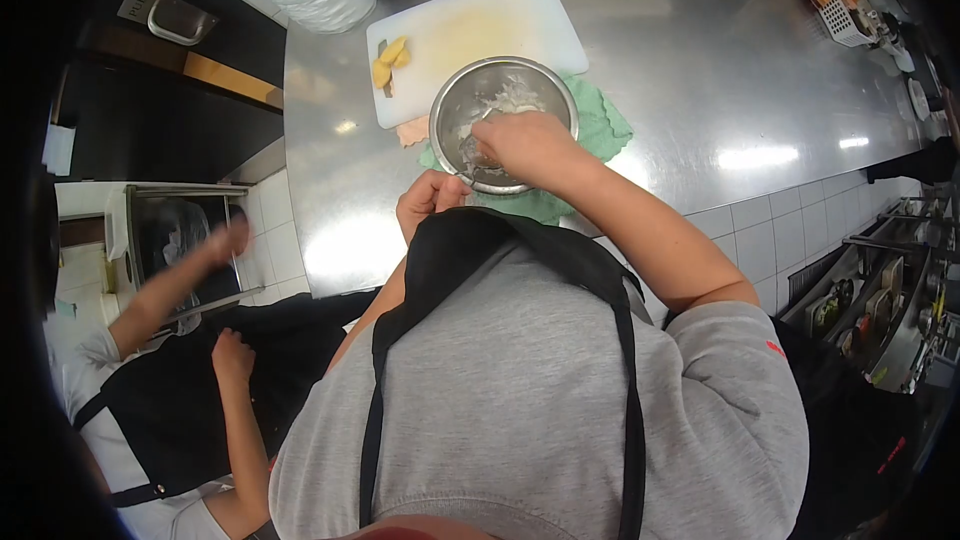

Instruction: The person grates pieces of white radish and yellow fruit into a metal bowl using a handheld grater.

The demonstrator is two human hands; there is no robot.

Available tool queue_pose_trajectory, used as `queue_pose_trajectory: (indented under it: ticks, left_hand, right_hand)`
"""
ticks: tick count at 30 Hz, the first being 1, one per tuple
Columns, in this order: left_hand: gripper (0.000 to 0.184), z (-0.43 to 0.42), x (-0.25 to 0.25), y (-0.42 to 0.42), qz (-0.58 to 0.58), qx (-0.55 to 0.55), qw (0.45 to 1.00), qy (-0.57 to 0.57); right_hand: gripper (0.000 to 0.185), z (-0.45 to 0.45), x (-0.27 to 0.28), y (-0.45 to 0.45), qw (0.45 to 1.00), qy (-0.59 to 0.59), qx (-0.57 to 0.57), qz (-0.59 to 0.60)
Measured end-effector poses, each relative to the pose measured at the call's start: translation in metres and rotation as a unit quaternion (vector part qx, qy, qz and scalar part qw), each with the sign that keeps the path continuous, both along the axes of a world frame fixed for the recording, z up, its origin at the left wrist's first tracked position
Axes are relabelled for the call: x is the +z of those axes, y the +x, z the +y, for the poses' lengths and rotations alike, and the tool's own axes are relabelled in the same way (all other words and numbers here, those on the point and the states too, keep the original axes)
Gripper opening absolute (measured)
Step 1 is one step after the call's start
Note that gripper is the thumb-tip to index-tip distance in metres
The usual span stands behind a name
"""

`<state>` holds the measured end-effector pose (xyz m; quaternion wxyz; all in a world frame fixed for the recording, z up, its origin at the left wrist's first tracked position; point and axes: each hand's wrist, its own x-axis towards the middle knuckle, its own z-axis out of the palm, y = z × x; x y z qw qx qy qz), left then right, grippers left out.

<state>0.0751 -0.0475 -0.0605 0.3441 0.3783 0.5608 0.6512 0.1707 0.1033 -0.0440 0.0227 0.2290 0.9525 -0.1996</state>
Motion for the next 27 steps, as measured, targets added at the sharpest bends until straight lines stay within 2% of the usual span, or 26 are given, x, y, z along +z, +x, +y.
queue_pose_trajectory:
  ticks: [1,4,6,8,9,10,12,14,16,18,20,22,24,27]
  left_hand:
    - [0.021,0.001,-0.001,0.000,-0.005,0.015,1.000,-0.002]
    - [0.022,0.001,-0.003,-0.002,-0.034,0.007,0.999,-0.031]
    - [0.022,0.002,-0.007,-0.003,-0.044,0.021,0.999,-0.025]
    - [0.022,0.003,-0.007,-0.002,-0.055,0.034,0.998,-0.019]
    - [0.022,0.003,-0.007,0.002,-0.037,0.038,0.998,-0.019]
    - [0.022,0.003,-0.006,0.005,-0.018,0.040,0.999,-0.019]
    - [0.022,0.003,-0.003,0.004,-0.031,0.029,0.999,-0.027]
    - [0.022,0.002,-0.003,0.001,-0.040,0.020,0.998,-0.038]
    - [0.022,0.003,-0.006,0.002,-0.057,0.041,0.997,-0.015]
    - [0.022,0.003,-0.003,0.003,-0.061,0.037,0.997,-0.024]
    - [0.022,0.008,-0.003,0.004,-0.063,0.037,0.997,-0.027]
    - [0.022,0.009,-0.007,0.003,-0.045,0.065,0.997,0.002]
    - [0.023,0.009,-0.008,-0.002,-0.066,0.059,0.996,0.015]
    - [0.023,0.009,-0.016,0.002,-0.081,0.051,0.995,0.023]
  right_hand:
    - [0.017,-0.003,-0.012,0.000,0.997,0.035,-0.021,0.071]
    - [0.014,0.017,-0.033,-0.009,0.993,0.074,-0.088,0.038]
    - [0.016,0.007,-0.031,-0.012,0.993,0.083,-0.066,0.048]
    - [0.018,-0.019,-0.011,-0.009,0.993,0.043,0.007,0.109]
    - [0.019,-0.017,-0.015,-0.007,0.992,0.050,-0.014,0.118]
    - [0.019,-0.008,-0.025,-0.006,0.992,0.050,-0.017,0.116]
    - [0.021,0.018,-0.044,-0.009,0.986,0.106,-0.102,0.080]
    - [0.021,0.012,-0.034,-0.013,0.987,0.112,-0.087,0.074]
    - [0.020,-0.008,-0.013,-0.010,0.992,0.076,0.033,0.095]
    - [0.020,-0.001,-0.028,-0.009,0.991,0.072,0.017,0.114]
    - [0.021,0.025,-0.049,-0.013,0.991,0.104,-0.080,0.041]
    - [0.020,0.018,-0.049,-0.015,0.988,0.132,-0.063,0.054]
    - [0.017,-0.008,-0.021,-0.011,0.988,0.100,0.024,0.119]
    - [0.018,0.016,-0.053,-0.013,0.990,0.124,-0.036,0.060]
